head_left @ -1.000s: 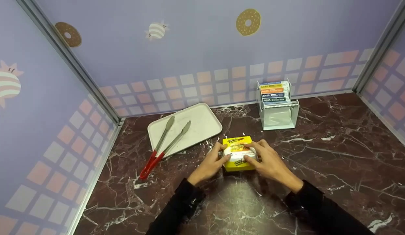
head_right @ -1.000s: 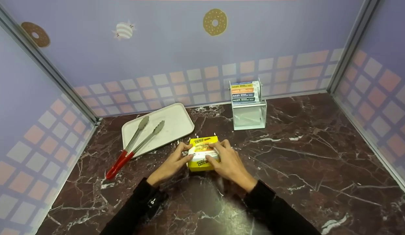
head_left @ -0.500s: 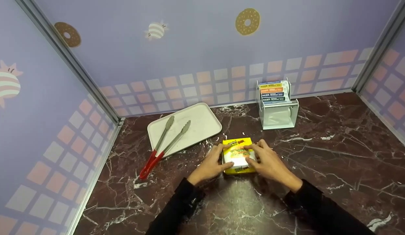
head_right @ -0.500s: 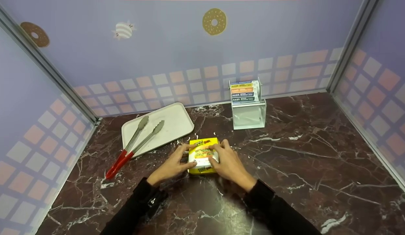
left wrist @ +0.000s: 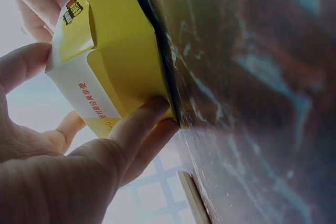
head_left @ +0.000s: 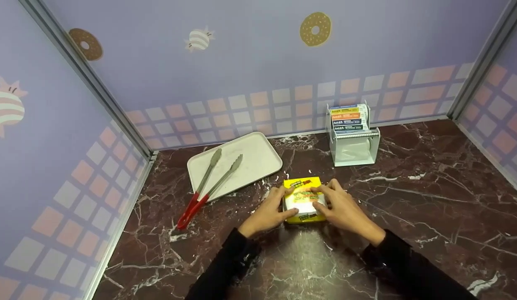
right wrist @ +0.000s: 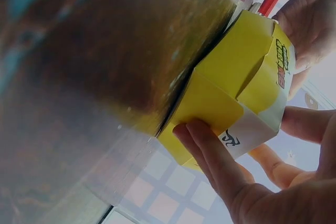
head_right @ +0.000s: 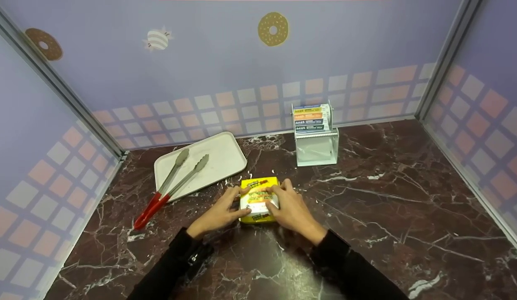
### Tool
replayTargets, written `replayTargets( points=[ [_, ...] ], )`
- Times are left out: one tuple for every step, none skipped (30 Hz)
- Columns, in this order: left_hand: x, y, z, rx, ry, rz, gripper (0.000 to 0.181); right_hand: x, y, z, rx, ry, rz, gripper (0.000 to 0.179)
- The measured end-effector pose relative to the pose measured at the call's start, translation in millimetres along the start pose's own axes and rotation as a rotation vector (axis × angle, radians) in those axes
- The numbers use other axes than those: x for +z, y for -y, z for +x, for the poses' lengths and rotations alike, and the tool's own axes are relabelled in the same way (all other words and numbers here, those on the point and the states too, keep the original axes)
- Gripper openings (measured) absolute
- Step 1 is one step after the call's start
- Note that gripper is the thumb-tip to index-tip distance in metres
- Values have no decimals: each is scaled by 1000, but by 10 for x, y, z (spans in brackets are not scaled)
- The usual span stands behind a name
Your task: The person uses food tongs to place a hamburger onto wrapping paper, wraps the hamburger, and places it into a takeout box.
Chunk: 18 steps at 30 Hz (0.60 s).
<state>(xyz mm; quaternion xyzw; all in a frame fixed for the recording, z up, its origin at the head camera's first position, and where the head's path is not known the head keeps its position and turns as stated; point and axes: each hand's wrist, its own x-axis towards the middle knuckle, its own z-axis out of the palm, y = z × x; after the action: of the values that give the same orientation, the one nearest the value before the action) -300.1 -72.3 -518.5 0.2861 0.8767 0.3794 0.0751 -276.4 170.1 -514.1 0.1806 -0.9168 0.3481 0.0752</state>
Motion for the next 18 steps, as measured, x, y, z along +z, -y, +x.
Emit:
replayTargets(
  points=[
    [-2,-2,1,2,-1,2,56,0,-1,3,1,2,0,40],
    [-5,-6,2,4,0,3,56,0,-2,6,3,4,2,40],
    [-9,-10,4,5,1,3,55,0,-2,8,5,5,4,40],
    [-11,-12,6,5,2,5,54,-2,-4,10,6,6,6,40],
    [-14,-14,8,4,3,4,53,-2,-5,11,6,7,8,39],
    [-16,-14,9,1,6,0,52,-3,-6,13,7,7,9,39],
    [-17,-13,10,-3,8,1,52,-4,-5,14,6,6,10,39],
    [-16,-11,11,-7,11,1,53,-4,-6,13,6,7,10,39],
    [-15,-9,11,-11,12,2,54,-3,-7,13,4,6,10,39],
    [-12,-6,11,-14,12,4,54,-1,-7,12,2,6,9,39],
    [-11,-5,10,-16,12,3,55,0,-7,11,1,5,9,39],
    [-9,-4,9,-17,12,3,56,1,-6,10,-2,4,9,38],
    [-5,-2,8,-17,11,4,57,2,-7,9,-4,3,7,38],
    [-3,-2,7,-16,10,2,57,4,-6,8,-4,4,7,38],
    [1,-1,6,-16,9,1,57,5,-6,6,-5,4,6,37],
    [3,-1,6,-15,9,0,57,5,-6,4,-4,5,6,37],
    [5,-1,5,-15,10,-2,58,4,-6,2,-3,5,4,37],
    [7,-1,5,-15,10,-2,58,4,-8,0,-3,7,2,37]
  ],
)
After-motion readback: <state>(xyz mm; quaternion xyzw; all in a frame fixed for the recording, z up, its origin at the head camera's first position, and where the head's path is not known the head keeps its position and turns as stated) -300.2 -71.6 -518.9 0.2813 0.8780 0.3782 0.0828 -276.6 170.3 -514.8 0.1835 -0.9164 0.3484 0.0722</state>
